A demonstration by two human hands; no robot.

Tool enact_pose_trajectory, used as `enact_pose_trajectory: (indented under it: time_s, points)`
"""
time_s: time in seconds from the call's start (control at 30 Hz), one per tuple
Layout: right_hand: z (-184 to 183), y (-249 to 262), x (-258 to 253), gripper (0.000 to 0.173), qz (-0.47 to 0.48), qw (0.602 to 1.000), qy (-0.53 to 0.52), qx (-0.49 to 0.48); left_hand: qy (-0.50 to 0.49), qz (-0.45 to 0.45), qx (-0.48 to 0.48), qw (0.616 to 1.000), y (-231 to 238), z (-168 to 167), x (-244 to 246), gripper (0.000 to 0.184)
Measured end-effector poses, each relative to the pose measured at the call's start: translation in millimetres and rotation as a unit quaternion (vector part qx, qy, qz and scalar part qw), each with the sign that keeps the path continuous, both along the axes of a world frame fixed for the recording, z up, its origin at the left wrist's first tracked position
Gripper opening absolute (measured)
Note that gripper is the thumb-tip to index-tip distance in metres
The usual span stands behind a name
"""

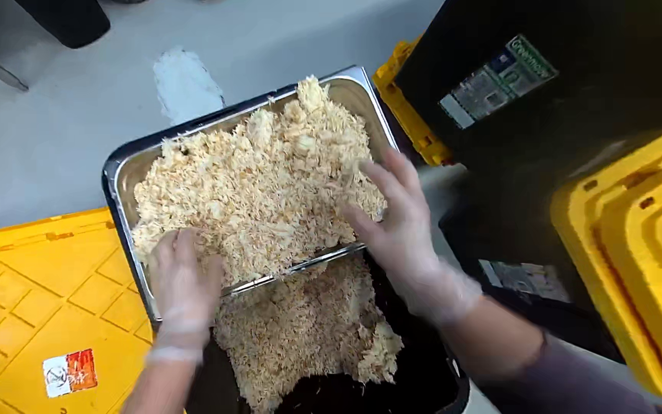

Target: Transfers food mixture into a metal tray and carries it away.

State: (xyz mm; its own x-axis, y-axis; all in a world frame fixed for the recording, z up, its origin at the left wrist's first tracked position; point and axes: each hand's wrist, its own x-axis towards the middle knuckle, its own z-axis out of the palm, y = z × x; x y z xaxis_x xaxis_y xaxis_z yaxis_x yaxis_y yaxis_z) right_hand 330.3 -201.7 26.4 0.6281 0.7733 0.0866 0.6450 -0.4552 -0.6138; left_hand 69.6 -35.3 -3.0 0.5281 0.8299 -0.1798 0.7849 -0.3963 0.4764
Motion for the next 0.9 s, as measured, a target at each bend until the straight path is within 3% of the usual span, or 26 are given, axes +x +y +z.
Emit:
enact_pose_trajectory:
  time_s: [0.07,0.1,0.13,0.2,0.23,0.27,0.33,0.43,0.5,0.57,0.63,0.8,0.9]
  points:
    - [-33.5,-61.5,-54.0,0.04,0.004,1.0,-0.012,0.023,-0.091,-0.042,0.051,0.994,-63.5,-9.6,-23.9,0.049]
    - [-59.5,-87.1,-82.3,0.035,-0.007,0.999,0.044,-0.025,-0.117,-0.059,0.023,0.991,-98.6,-21.5,-30.7,0.04]
    - [-84.0,-101.4,-104.3,0.034,-0.016,0.982,0.144,-0.126,-0.111,-0.07,-0.059,0.99,-131.1,-37.2,-33.8,0.034]
    - [-139.8,-94.5,-119.3,0.046,0.012,0.881,0.34,-0.328,-0.016,-0.038,-0.317,0.947,-167.3,-81.4,-31.6,0.035]
    - [-174.1,-82.2,-121.2,0.051,0.035,0.857,0.367,-0.36,0.029,0.016,-0.427,0.904,-168.7,-112.6,-27.7,0.042]
    - [-205.5,-67.3,-122.8,0.054,0.059,0.86,0.356,-0.361,0.038,0.073,-0.467,0.88,-167.3,-150.7,-27.7,0.047]
    - [-241.7,-27.6,-122.8,0.049,0.087,0.874,0.306,-0.368,0.046,0.133,-0.433,0.89,-160.9,-217.4,-31.3,0.052]
    - [-255.6,-2.9,-124.6,0.055,0.102,0.825,0.3,-0.468,0.096,0.142,-0.406,0.898,-162.8,-266.7,-32.0,0.056]
    - [-286.3,-36.3,-138.9,0.065,0.077,0.831,0.284,-0.473,0.137,0.088,-0.37,0.915,-172.0,-281.8,-38.0,0.053]
    - [-315.4,-77.7,-158.8,0.069,0.075,0.823,0.276,-0.49,0.171,0.051,-0.386,0.905,-188.4,-282.2,-55.1,0.052]
    - [-322.1,-90.7,-159.1,0.073,0.061,0.786,0.312,-0.53,0.169,0.065,-0.434,0.883,-205.2,-278.6,-65.1,0.053]
    - [-313.8,-91.6,-130.0,0.088,-0.057,0.695,0.496,-0.517,0.132,0.229,-0.575,0.774,-218.3,-271.3,-84.3,0.074]
    - [-313.1,-93.8,-139.7,0.097,-0.118,0.658,0.533,-0.519,0.107,0.351,-0.603,0.708,-215.1,-267.9,-77.3,0.074]
